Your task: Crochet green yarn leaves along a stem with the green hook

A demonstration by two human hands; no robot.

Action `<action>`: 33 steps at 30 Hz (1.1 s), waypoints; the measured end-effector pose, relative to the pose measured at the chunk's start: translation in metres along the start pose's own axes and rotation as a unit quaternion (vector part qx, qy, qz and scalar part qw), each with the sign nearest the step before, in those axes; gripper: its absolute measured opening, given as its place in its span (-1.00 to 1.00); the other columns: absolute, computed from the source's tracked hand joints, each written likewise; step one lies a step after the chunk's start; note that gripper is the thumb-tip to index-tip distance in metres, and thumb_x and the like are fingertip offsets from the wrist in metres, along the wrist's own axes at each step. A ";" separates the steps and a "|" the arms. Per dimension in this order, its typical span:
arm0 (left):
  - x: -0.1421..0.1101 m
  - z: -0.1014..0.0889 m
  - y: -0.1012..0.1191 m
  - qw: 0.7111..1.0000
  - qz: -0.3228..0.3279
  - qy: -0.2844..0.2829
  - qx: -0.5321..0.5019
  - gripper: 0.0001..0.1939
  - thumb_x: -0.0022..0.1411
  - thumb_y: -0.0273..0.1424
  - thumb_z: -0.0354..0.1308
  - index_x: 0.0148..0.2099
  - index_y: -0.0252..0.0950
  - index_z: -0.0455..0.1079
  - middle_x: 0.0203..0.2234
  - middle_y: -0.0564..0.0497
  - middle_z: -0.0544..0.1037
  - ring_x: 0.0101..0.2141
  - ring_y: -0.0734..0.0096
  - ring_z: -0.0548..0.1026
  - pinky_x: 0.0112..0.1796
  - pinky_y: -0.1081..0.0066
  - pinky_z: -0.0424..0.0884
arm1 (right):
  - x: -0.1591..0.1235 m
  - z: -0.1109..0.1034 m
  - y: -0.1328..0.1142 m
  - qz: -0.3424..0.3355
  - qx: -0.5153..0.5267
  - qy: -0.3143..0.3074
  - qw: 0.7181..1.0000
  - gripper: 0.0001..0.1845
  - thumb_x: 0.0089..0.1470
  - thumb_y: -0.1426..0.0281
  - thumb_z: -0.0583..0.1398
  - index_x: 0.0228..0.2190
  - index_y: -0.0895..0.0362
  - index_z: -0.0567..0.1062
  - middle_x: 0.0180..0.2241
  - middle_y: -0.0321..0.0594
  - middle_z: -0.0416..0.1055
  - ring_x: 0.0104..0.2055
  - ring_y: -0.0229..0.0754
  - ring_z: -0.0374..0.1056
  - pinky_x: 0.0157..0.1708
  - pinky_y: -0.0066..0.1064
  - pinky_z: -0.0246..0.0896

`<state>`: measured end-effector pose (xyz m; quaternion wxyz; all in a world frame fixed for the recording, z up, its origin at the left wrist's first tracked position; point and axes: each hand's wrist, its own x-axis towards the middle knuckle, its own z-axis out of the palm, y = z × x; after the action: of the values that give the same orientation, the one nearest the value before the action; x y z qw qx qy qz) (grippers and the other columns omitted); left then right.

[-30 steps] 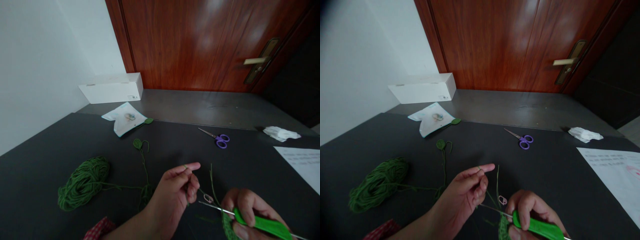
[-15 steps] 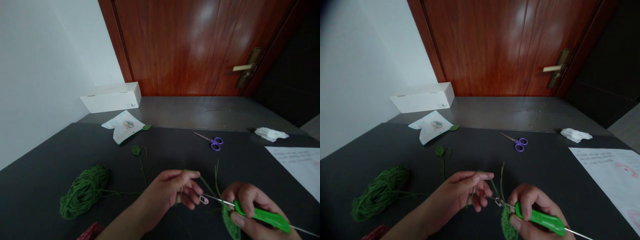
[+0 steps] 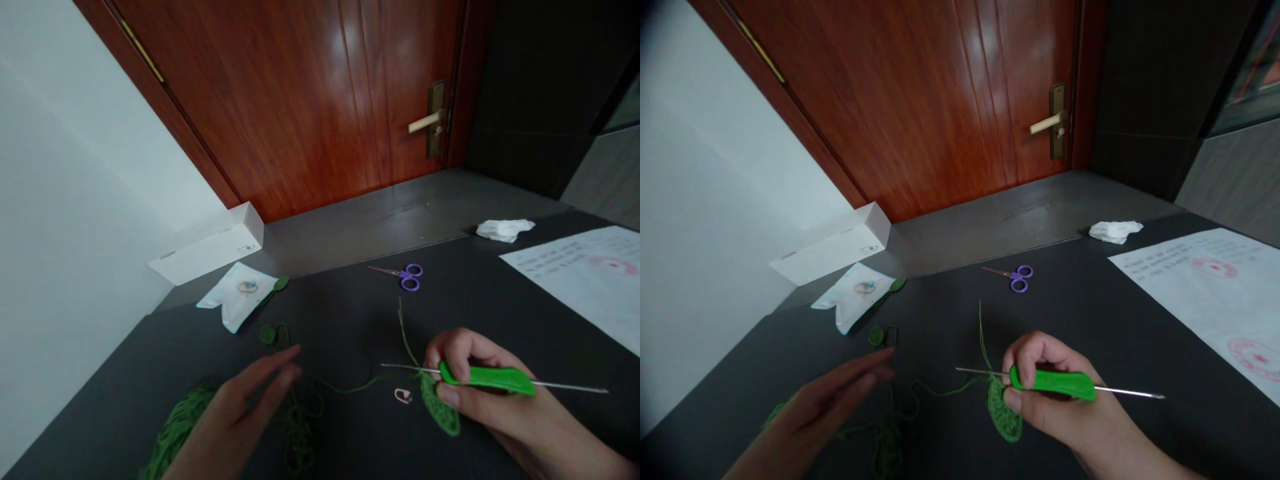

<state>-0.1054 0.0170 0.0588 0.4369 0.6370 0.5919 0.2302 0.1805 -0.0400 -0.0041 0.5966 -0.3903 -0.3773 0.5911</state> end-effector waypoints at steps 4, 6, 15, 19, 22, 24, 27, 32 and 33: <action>0.010 0.063 0.025 0.936 0.152 -0.221 -0.229 -0.70 0.29 -0.20 0.09 -0.16 -0.23 0.59 -0.66 0.10 0.54 -0.54 0.46 0.51 0.15 0.18 0.10 | 0.001 0.001 -0.003 0.028 0.047 -0.007 0.998 -0.76 -0.12 0.38 0.38 -0.56 0.08 0.39 -0.40 -0.30 0.38 -0.37 -0.23 0.28 -0.39 -0.43 0.25; 0.019 0.091 0.031 0.889 0.148 -0.248 -0.356 -0.63 0.28 -0.14 0.08 -0.26 -0.29 0.61 -0.72 0.08 0.48 -0.56 0.46 0.47 0.03 0.23 0.23 | 0.002 0.002 -0.004 0.042 0.079 -0.021 0.996 -0.77 -0.08 0.37 0.36 -0.54 0.08 0.38 -0.40 -0.34 0.36 -0.37 -0.26 0.26 -0.38 -0.45 0.24; 0.015 0.082 0.039 0.752 0.059 -0.196 -0.626 -0.80 0.12 -0.06 0.22 -0.44 0.05 0.58 -0.84 0.20 0.01 -0.72 0.60 0.05 -0.58 0.58 0.21 | 0.003 0.001 -0.001 0.083 0.144 -0.038 0.985 -0.81 -0.06 0.43 0.35 -0.49 0.06 0.40 -0.39 -0.39 0.34 -0.35 -0.31 0.23 -0.34 -0.51 0.20; 0.008 0.056 0.036 0.838 0.084 -0.098 -0.531 -0.79 0.02 0.06 0.22 -0.57 0.23 0.51 -0.67 0.17 0.43 -0.41 0.45 0.42 -0.12 0.43 0.37 | 0.005 0.001 0.003 0.046 0.099 -0.028 0.994 -0.81 -0.06 0.44 0.34 -0.51 0.07 0.39 -0.38 -0.35 0.39 -0.33 -0.28 0.29 -0.33 -0.47 0.25; 0.006 0.063 0.030 0.914 0.262 -0.004 -0.309 -0.60 0.19 0.06 0.03 -0.51 0.11 0.58 -0.27 0.11 0.61 0.09 0.16 0.30 0.18 0.20 0.07 | 0.004 -0.003 0.003 -0.078 -0.037 0.004 0.996 -0.80 -0.03 0.49 0.30 -0.53 0.06 0.37 -0.41 -0.34 0.42 -0.39 -0.26 0.35 -0.44 -0.47 0.29; 0.005 0.075 0.028 0.923 0.364 0.052 -0.115 -0.61 0.25 -0.02 0.00 -0.33 0.02 0.62 -0.05 0.05 0.56 0.22 0.08 0.12 0.25 0.14 -0.18 | 0.001 -0.006 0.000 -0.201 -0.176 -0.016 0.964 -0.77 -0.01 0.58 0.26 -0.51 0.03 0.37 -0.40 -0.36 0.44 -0.39 -0.26 0.40 -0.44 -0.48 0.30; 0.005 0.092 0.030 0.920 0.380 0.093 0.014 -0.70 0.32 -0.24 0.01 -0.18 -0.08 0.59 0.14 0.01 0.41 0.26 0.08 0.06 0.25 0.08 -0.33 | -0.003 -0.011 -0.005 -0.319 -0.315 -0.062 0.892 -0.72 -0.02 0.64 0.22 -0.43 -0.01 0.37 -0.36 -0.34 0.47 -0.34 -0.22 0.45 -0.38 -0.47 0.33; 0.008 0.104 0.033 0.967 0.234 0.070 -0.078 -0.73 0.29 -0.40 0.07 -0.03 -0.15 0.52 0.21 -0.03 0.29 0.27 0.13 0.04 0.23 0.13 -0.15 | -0.009 -0.012 -0.006 -0.356 -0.371 -0.063 0.855 -0.80 0.05 0.57 0.20 -0.37 -0.01 0.43 -0.32 -0.27 0.50 -0.32 -0.18 0.46 -0.39 -0.44 0.32; 0.008 0.107 0.032 0.967 0.221 0.057 -0.116 -0.71 0.27 -0.37 0.12 0.01 -0.15 0.49 0.20 -0.05 0.29 0.25 0.12 0.09 0.22 0.14 -0.07 | -0.009 -0.012 -0.004 -0.354 -0.370 -0.066 0.856 -0.81 0.06 0.56 0.20 -0.37 -0.01 0.43 -0.33 -0.27 0.50 -0.33 -0.19 0.46 -0.39 -0.45 0.32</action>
<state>0.0001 -0.0031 0.0288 0.4118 0.6828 0.4298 0.4236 0.1931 -0.0493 -0.0050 0.5505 -0.3823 -0.7197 0.1814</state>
